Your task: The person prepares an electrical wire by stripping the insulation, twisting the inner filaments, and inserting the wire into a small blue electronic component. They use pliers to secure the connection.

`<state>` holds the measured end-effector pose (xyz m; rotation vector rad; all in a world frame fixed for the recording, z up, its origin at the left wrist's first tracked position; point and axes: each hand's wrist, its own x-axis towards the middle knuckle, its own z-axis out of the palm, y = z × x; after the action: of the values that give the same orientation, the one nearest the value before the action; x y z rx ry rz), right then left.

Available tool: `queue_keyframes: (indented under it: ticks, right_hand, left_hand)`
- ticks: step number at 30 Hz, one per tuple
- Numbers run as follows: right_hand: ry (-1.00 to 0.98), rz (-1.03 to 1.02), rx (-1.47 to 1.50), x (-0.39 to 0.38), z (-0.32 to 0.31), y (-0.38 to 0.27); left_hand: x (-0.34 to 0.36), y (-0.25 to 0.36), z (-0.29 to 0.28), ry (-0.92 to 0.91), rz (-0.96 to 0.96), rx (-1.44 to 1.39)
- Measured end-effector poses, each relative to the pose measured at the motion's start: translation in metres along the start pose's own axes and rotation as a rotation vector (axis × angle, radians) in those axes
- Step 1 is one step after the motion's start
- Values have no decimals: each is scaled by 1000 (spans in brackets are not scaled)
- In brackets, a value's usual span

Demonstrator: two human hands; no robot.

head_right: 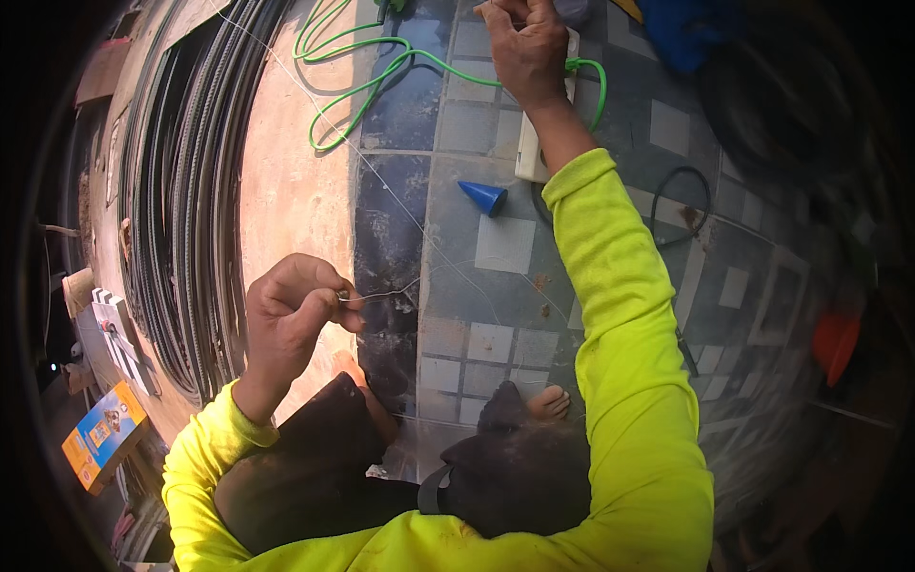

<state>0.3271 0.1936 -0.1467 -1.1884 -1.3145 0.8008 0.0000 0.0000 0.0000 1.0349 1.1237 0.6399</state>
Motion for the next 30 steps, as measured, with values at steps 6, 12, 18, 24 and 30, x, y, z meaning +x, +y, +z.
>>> queue_keyframes:
  ticks: [6, 12, 18, 24, 30]
  right_hand:
    - [87, -200, 1215, -40, -25, -166]
    - [-157, -59, 656, -95, -66, -237]
    - [-324, -95, -337, -165, -75, -300]
    - [-296, -345, -478, -216, -46, -260]
    - [-348, -344, -577, -230, -47, -271]
  left_hand:
    - [7, -1, 18, -48, -31, -98]
    - [6, -1, 26, -142, 37, -70]
    - [8, 11, 46, -248, 114, -76]
    - [1, 15, 62, -340, 174, 21]
    - [-7, 15, 68, -414, 206, 2]
